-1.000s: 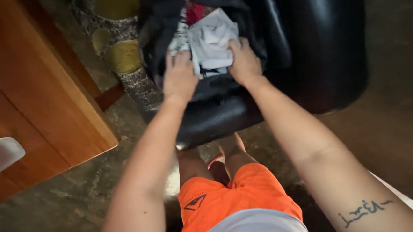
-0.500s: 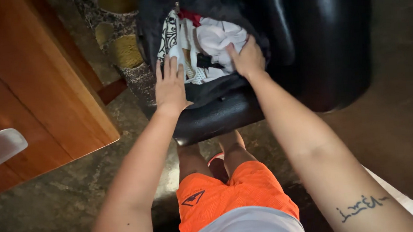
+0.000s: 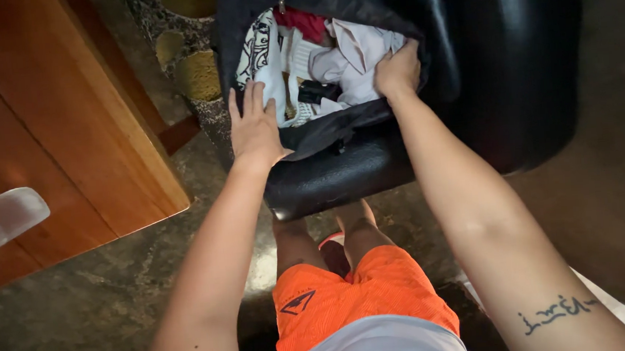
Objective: Tidying a bed, hanging towels, and organizing a bag.
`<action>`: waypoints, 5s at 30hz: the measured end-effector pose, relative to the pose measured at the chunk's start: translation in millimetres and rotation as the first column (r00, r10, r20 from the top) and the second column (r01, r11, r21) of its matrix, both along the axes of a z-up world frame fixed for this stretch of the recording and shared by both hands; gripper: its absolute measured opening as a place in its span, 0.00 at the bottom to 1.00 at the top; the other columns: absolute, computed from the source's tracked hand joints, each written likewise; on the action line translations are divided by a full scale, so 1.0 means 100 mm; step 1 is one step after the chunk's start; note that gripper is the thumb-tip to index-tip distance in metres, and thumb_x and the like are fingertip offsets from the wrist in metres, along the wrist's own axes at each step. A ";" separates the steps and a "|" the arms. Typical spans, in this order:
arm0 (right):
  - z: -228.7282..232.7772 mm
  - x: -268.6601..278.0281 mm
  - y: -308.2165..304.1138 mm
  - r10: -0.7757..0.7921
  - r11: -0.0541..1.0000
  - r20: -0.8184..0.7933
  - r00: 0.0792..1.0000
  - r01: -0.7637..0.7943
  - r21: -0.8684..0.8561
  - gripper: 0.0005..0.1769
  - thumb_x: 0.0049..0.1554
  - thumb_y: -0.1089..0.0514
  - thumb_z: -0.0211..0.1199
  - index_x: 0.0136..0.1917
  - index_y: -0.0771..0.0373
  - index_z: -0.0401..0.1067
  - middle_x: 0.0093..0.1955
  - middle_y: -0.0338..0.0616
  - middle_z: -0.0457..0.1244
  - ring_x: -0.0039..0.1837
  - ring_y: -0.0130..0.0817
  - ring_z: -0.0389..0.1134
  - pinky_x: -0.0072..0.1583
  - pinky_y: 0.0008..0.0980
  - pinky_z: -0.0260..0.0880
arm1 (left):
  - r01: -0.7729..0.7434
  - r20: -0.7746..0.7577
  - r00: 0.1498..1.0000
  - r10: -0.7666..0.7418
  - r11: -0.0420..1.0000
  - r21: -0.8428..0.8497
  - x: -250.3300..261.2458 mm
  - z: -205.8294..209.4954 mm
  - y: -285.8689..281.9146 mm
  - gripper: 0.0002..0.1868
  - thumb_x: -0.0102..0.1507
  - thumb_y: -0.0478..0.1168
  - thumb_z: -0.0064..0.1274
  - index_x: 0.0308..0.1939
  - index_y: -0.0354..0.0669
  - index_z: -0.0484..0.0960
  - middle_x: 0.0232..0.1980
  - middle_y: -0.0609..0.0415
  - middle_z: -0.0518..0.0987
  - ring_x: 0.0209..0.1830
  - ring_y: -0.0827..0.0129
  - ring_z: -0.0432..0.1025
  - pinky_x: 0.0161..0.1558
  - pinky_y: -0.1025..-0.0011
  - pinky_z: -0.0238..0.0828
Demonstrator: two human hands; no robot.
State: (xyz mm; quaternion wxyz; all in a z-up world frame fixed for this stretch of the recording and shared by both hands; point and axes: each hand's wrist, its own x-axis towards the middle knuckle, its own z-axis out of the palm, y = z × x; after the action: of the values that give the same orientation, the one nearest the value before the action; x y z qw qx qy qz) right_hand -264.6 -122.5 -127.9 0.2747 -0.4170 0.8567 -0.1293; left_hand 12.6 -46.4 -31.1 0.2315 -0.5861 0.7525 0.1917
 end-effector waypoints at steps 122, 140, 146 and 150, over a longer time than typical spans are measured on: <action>0.28 -0.20 2.06 0.272 0.962 0.357 0.894 -0.256 -0.094 0.20 0.49 0.61 0.71 0.55 0.61 0.71 0.59 0.46 0.60 0.56 0.36 0.67 0.56 0.34 0.72 | -0.891 -0.380 -0.085 0.921 0.100 0.444 -0.24 -1.23 1.18 0.46 0.69 0.64 0.42 0.85 0.49 0.47 0.80 0.36 0.58 0.79 0.41 0.56 0.78 0.56 0.53; -0.48 -0.44 0.49 -0.394 0.918 0.667 0.633 0.315 0.243 0.45 0.53 0.61 0.68 0.78 0.59 0.51 0.62 0.51 0.64 0.58 0.46 0.63 0.60 0.44 0.65 | -0.672 -0.607 -0.667 0.432 0.003 0.741 -0.44 -1.25 0.76 0.05 0.63 0.35 0.54 0.42 0.38 0.79 0.39 0.58 0.79 0.37 0.73 0.70 0.39 0.73 0.65; 0.00 -0.59 0.48 -0.181 0.927 0.980 0.087 0.349 0.140 0.31 0.53 0.73 0.55 0.70 0.69 0.59 0.51 0.43 0.63 0.55 0.38 0.71 0.59 0.36 0.74 | -0.818 -0.838 -0.421 0.347 0.254 0.516 -0.52 -0.33 0.80 0.09 0.62 0.32 0.55 0.46 0.38 0.79 0.39 0.60 0.80 0.39 0.78 0.72 0.44 0.76 0.70; 1.40 -0.21 0.63 -0.141 0.982 0.987 -0.080 0.115 0.150 0.29 0.57 0.64 0.52 0.72 0.68 0.62 0.53 0.45 0.65 0.50 0.39 0.71 0.53 0.36 0.73 | -0.841 -0.902 -0.231 0.364 0.393 0.373 -0.71 0.56 0.78 0.16 0.57 0.31 0.59 0.50 0.39 0.78 0.35 0.57 0.76 0.34 0.76 0.70 0.39 0.74 0.70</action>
State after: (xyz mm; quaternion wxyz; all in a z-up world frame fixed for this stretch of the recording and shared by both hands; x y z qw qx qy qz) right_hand -285.4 -59.1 12.5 0.8023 -0.1052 0.4212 -0.4097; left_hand -58.9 31.7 25.0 -0.5266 -0.6629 0.3166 0.4279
